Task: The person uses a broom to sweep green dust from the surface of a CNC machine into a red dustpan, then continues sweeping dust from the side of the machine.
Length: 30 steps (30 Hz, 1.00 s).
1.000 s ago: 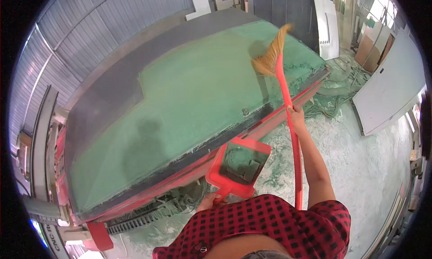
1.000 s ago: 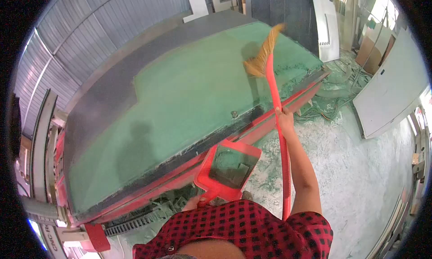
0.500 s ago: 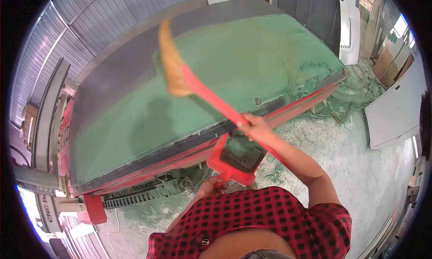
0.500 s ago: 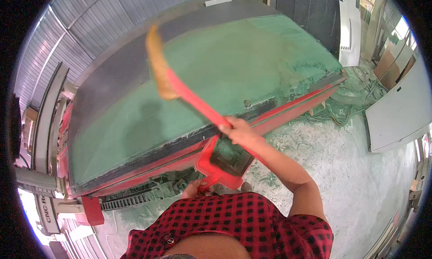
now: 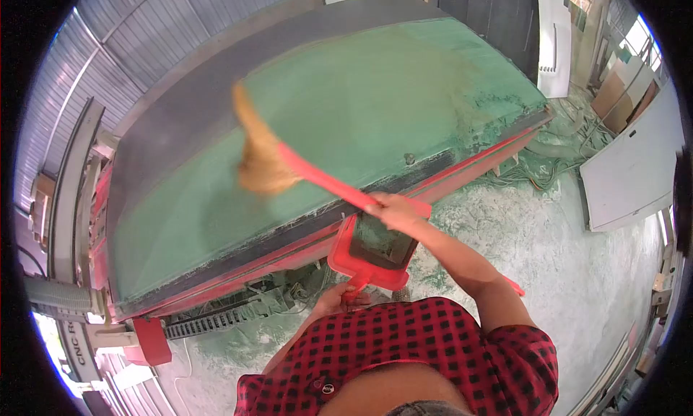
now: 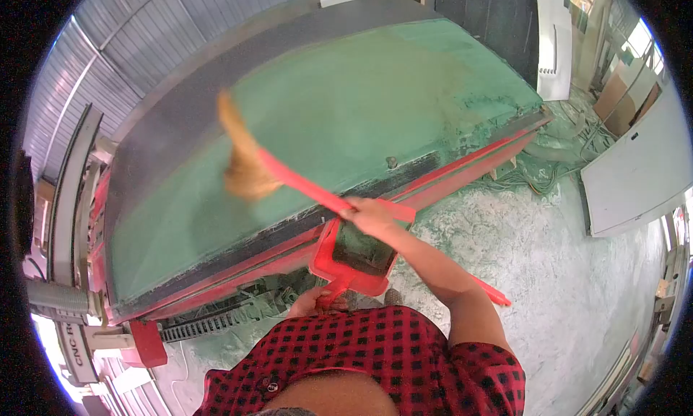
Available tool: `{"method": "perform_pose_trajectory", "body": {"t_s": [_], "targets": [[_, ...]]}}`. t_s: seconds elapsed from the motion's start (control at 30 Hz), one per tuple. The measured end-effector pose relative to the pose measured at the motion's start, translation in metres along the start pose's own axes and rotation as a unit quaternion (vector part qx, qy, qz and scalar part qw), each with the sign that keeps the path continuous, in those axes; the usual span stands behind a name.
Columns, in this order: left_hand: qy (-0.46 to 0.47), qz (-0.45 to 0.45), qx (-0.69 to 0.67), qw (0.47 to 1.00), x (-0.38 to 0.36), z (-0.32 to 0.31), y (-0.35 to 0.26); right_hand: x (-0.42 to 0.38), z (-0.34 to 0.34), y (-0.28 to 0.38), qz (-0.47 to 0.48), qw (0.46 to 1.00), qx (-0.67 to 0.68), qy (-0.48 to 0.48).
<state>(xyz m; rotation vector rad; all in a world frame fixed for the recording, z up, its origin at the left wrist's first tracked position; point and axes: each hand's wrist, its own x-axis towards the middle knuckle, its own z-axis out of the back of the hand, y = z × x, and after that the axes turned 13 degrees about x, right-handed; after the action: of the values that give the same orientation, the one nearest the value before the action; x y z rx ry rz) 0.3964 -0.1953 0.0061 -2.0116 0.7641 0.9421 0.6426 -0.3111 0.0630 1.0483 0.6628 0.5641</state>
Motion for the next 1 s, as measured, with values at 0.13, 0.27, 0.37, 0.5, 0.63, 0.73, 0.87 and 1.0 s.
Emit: {"method": "perform_pose_trajectory", "body": {"t_s": [0.13,0.27,0.37,0.5,0.63,0.73,0.87,1.0], "targets": [[0.002,-0.016,0.019,1.000,-0.002,-0.005,-0.003,-0.013,0.053,-0.043,-0.030,0.983,0.139,-0.118],[0.020,-0.019,0.014,1.000,0.005,-0.004,0.001,-0.034,0.118,-0.078,-0.067,0.950,0.170,-0.254],[0.050,-0.026,-0.005,0.998,0.006,-0.005,0.002,-0.051,0.159,-0.104,-0.042,0.928,0.207,-0.308],[0.053,-0.026,0.006,0.998,0.017,-0.003,0.007,-0.076,0.194,-0.117,-0.058,0.898,0.208,-0.383],[0.081,-0.038,-0.019,0.996,0.022,-0.013,0.010,-0.113,0.198,-0.105,-0.042,0.881,0.256,-0.395],[0.066,-0.043,0.006,0.997,0.028,-0.015,0.014,-0.138,0.195,-0.101,-0.035,0.888,0.267,-0.373],[0.013,-0.086,0.044,0.995,0.021,-0.037,0.019,-0.163,0.180,-0.094,-0.014,0.905,0.272,-0.327],[-0.019,-0.091,0.042,0.995,0.020,-0.043,0.022,-0.173,0.158,-0.089,-0.021,0.931,0.258,-0.256]]}}
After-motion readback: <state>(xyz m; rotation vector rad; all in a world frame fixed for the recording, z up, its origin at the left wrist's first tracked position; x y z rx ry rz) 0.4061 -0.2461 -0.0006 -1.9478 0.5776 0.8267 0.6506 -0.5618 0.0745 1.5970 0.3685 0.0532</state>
